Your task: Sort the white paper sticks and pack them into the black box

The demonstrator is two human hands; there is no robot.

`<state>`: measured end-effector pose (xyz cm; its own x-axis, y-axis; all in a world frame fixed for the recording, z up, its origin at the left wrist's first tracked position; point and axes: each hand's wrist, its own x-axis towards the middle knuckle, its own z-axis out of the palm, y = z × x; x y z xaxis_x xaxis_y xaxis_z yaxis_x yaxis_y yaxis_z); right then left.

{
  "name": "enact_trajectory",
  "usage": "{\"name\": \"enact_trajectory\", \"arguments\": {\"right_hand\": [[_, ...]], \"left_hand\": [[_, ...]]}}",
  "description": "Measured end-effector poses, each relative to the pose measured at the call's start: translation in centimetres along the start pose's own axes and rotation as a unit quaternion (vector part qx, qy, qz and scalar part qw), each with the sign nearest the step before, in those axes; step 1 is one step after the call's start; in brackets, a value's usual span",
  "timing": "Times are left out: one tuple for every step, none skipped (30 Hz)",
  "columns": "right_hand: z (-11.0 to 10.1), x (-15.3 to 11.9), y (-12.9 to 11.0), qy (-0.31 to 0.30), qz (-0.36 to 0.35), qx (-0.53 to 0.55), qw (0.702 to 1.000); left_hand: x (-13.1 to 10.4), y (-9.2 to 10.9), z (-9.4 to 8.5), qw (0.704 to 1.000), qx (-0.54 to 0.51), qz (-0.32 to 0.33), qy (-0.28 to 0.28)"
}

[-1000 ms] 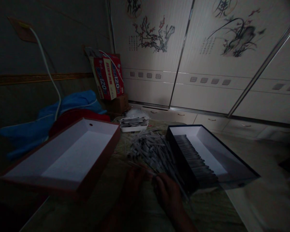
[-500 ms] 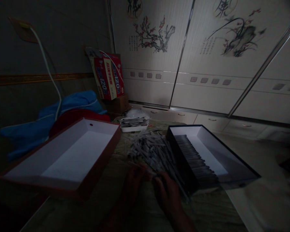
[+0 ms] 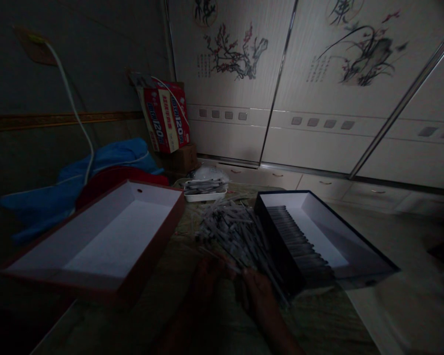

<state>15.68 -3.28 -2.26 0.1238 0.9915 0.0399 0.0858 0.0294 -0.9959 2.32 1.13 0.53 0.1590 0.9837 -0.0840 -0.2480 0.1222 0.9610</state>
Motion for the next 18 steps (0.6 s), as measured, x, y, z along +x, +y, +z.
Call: {"name": "enact_trajectory", "arguments": {"right_hand": [[0.1, 0.0, -0.1, -0.004, 0.019, 0.022, 1.000], [0.1, 0.0, -0.3, -0.007, 0.034, 0.032, 0.999], [0.1, 0.0, -0.5, -0.014, 0.046, 0.031, 0.998], [0.1, 0.0, -0.7, -0.022, 0.052, 0.021, 0.998], [0.0, 0.0, -0.9, -0.026, 0.044, 0.000, 0.999], [-0.1, -0.1, -1.1, -0.023, 0.027, -0.027, 0.999], [-0.3, -0.1, -1.3, -0.013, 0.004, -0.055, 0.998], [-0.4, -0.2, -1.4, 0.001, -0.022, -0.082, 0.996], [-0.5, -0.2, -1.5, 0.014, -0.047, -0.107, 0.993], [-0.6, -0.3, -1.5, 0.021, -0.067, -0.130, 0.989], [-0.7, -0.2, -1.5, 0.021, -0.082, -0.147, 0.986], [-0.7, -0.2, -1.4, 0.017, -0.093, -0.161, 0.982], [-0.7, -0.1, -1.3, 0.016, -0.104, -0.177, 0.979], [-0.7, -0.1, -1.0, 0.017, -0.111, -0.191, 0.975], [-0.7, 0.0, -0.8, 0.022, -0.112, -0.199, 0.973], [-0.6, 0.1, -0.5, 0.026, -0.110, -0.204, 0.973], [-0.6, 0.2, -0.2, 0.030, -0.104, -0.203, 0.973], [-0.5, 0.2, 0.1, 0.034, -0.098, -0.196, 0.975]], "left_hand": [[0.0, 0.1, 0.0, 1.000, 0.003, -0.002, -0.001], [0.0, 0.1, 0.1, 1.000, 0.005, -0.006, 0.001], [0.0, 0.2, 0.1, 1.000, 0.009, -0.009, 0.005], [0.1, 0.2, 0.1, 1.000, 0.016, -0.012, 0.011], [0.1, 0.2, 0.1, 0.999, 0.023, -0.015, 0.017], [0.2, 0.2, 0.1, 0.999, 0.027, -0.019, 0.026], [0.2, 0.3, 0.1, 0.999, 0.025, -0.024, 0.034], [0.2, 0.4, 0.1, 0.999, 0.022, -0.027, 0.041], [0.2, 0.5, 0.1, 0.998, 0.017, -0.028, 0.046], [0.2, 0.6, 0.1, 0.998, 0.013, -0.027, 0.051], [0.2, 0.7, 0.2, 0.998, 0.011, -0.024, 0.055], [0.1, 0.8, 0.2, 0.998, 0.010, -0.021, 0.058], [0.1, 0.9, 0.2, 0.998, 0.010, -0.020, 0.058], [0.1, 0.9, 0.3, 0.998, 0.009, -0.020, 0.057], [0.0, 0.8, 0.3, 0.998, 0.010, -0.019, 0.054], [0.0, 0.8, 0.4, 0.998, 0.012, -0.019, 0.053], [-0.1, 0.7, 0.4, 0.998, 0.014, -0.020, 0.052], [-0.1, 0.7, 0.4, 0.998, 0.014, -0.020, 0.051]]}}
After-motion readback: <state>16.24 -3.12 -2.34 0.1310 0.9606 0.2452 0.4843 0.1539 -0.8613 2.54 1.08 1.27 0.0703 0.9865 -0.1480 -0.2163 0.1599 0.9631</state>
